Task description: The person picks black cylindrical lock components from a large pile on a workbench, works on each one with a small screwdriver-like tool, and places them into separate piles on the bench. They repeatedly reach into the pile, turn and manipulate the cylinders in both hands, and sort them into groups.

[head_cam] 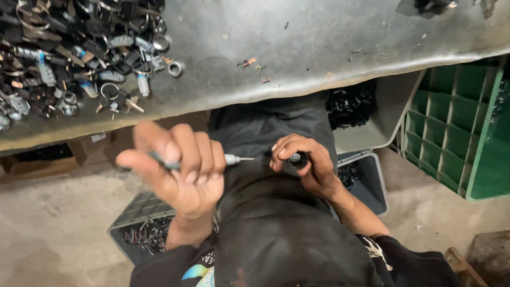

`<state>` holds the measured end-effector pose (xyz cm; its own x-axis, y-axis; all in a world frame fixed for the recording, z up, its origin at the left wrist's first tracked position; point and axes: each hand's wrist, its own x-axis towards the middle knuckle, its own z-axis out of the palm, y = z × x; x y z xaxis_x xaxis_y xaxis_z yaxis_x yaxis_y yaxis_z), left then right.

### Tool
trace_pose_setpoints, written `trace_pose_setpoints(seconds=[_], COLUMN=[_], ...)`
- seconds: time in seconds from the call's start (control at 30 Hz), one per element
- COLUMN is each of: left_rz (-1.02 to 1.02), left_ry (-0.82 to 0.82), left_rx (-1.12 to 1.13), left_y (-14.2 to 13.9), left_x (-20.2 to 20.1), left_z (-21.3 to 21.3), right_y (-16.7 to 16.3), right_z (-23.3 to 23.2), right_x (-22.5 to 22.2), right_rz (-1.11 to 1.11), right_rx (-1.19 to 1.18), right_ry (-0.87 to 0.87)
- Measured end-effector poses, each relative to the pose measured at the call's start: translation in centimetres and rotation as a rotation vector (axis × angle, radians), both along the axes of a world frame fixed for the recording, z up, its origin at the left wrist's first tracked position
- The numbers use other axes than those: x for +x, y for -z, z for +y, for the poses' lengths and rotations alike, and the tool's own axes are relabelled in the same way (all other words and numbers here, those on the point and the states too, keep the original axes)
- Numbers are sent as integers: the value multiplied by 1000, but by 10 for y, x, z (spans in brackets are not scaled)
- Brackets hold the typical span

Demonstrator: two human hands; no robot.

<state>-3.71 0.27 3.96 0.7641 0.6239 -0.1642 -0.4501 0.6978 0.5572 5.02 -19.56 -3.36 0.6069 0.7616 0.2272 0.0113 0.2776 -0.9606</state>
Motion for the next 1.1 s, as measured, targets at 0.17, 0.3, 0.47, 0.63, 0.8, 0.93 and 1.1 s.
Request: trace_pose_setpoints(seconds=[0.17,0.3,0.47,0.63,0.8,0.93,1.1], left_rz=[-110,-41,-72,-99,-106,-109,-179], left_ry=[255,349,404,381,325,284,237], left_rx=[129,228,262,294,301,242,158], left_y=[-37,-44,-11,4,3,9,18], left_x=[22,49,45,37,41,40,37], left_z=[-8,-20,-25,-30,-34,-37,-43], right_y=[11,16,38,59,62,57,59], right_z=[-1,-12,-27,-38,-37,-33,-40], right_x=[-7,-11,-20,-27,-27,-25,-31], right_rz=[-34,-256,-205,-197,-214,-278,-225], right_rx=[-16,-280,-228,-249,-224,-190,-345], right_ry=[18,127,167,181,183,182,194])
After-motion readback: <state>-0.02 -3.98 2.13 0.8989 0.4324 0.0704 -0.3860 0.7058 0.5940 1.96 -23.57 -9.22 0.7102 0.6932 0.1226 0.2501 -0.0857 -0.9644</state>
